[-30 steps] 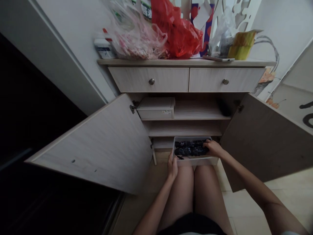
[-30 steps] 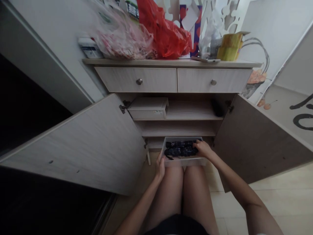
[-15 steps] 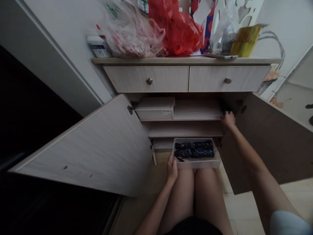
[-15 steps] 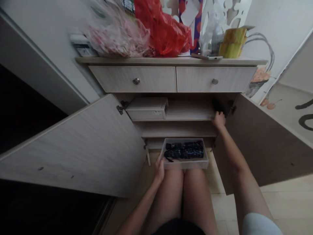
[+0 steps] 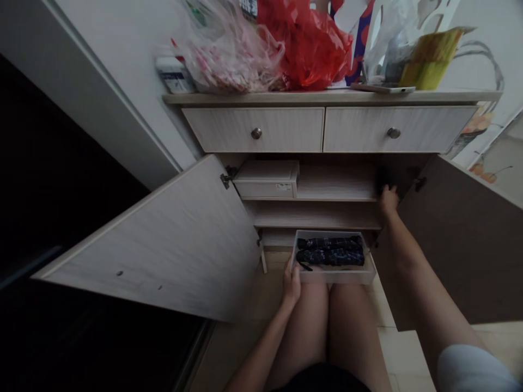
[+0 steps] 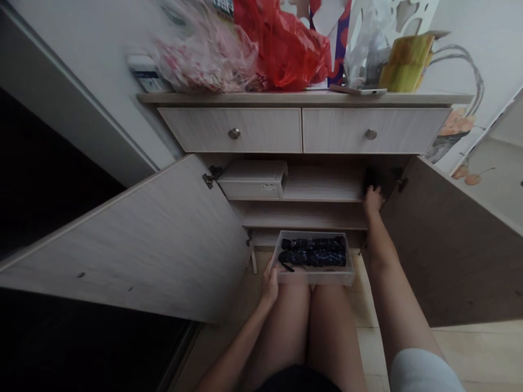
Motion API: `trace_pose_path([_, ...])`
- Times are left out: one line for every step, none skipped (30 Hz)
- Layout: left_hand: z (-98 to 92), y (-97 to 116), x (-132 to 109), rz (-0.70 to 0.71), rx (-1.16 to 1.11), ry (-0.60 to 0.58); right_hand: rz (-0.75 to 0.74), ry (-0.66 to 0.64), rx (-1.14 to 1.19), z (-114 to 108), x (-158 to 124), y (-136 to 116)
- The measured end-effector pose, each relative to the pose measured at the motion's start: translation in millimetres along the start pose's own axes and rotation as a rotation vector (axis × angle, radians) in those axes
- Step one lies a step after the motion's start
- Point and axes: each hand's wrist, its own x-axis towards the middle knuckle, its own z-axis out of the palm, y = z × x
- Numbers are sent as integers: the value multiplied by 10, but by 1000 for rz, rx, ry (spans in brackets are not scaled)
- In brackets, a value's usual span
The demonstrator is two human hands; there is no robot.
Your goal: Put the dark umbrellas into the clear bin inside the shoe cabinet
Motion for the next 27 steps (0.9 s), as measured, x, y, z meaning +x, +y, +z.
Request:
trace_pose_path([-2,0,-1,8,5,-1,41,31,67,-26,-26,-14])
trace_pose_path([-5,1,-1,13,11,3,79,68,136,-58,-47,-25])
trace_pose_path([-8,3,-1,15,17,10,112,105,207,-91,-68,-31])
trace_pose_path([-10,5,0,14,23,19,129,138,280,-123,-94,-31])
trace_pose_path([-12,8,0,13,27,27,145,163,365,-153,-129,-23])
trace_pose_path([-13,12,1,13,30,34,158,179,470,-179,-178,-6])
trace_pose_path([-14,17,1,12,33,39,173,181,597,-202,-245,19])
trace_pose_path([-13,24,1,10,35,38,184,166,727,-222,-332,52])
trace_pose_path([-12,32,1,6,34,36,184,132,843,-240,-440,94])
trace_pose_path([-11,41,0,2,29,32,170,80,943,-260,-567,141])
trace_pose_path([-10,50,-2,-1,21,26,144,18,1023,-283,-711,191])
trace_pose_path([-10,58,-3,0,12,19,112,-52,1079,-309,-866,241])
trace_pose_path([-9,64,-5,4,3,11,79,-125,1113,-337,-1027,289])
trace_pose_path([-9,67,-7,11,-2,5,52,-190,1125,-366,-1188,330])
trace_pose_path([-10,67,-9,20,-3,1,26,-247,1124,-392,-1343,365])
trace_pose_path([-10,63,-11,27,1,0,-3,-292,1118,-414,-1488,392])
trace_pose_path([-10,56,-12,30,8,3,-36,-328,1112,-429,-1618,411])
trace_pose_path([-9,45,-12,26,15,8,-74,-361,1106,-435,-1731,425])
trace_pose_path([-7,31,-11,17,24,16,-116,-393,1099,-433,-1826,433])
trace_pose_path([-5,16,-8,8,31,23,-161,-427,1089,-424,-1904,439])
trace_pose_path([-2,1,-5,-1,38,28,-209,-462,1073,-411,-1966,444])
trace_pose_path([2,-14,0,-7,41,32,-260,-496,1053,-397,-2013,447])
trace_pose_path([6,-28,4,-10,42,36,-311,-524,1032,-385,-2048,450])
trace_pose_path([11,-39,9,-11,38,39,-361,-542,1013,-378,-2074,451])
trace_pose_path([16,-48,13,-11,33,41,-406,-553,996,-378,-2093,451])
trace_pose_path([20,-55,16,-11,25,42,-445,-561,983,-384,-2107,447])
trace_pose_path([23,-61,17,-9,17,44,-476,-569,971,-394,-2118,441])
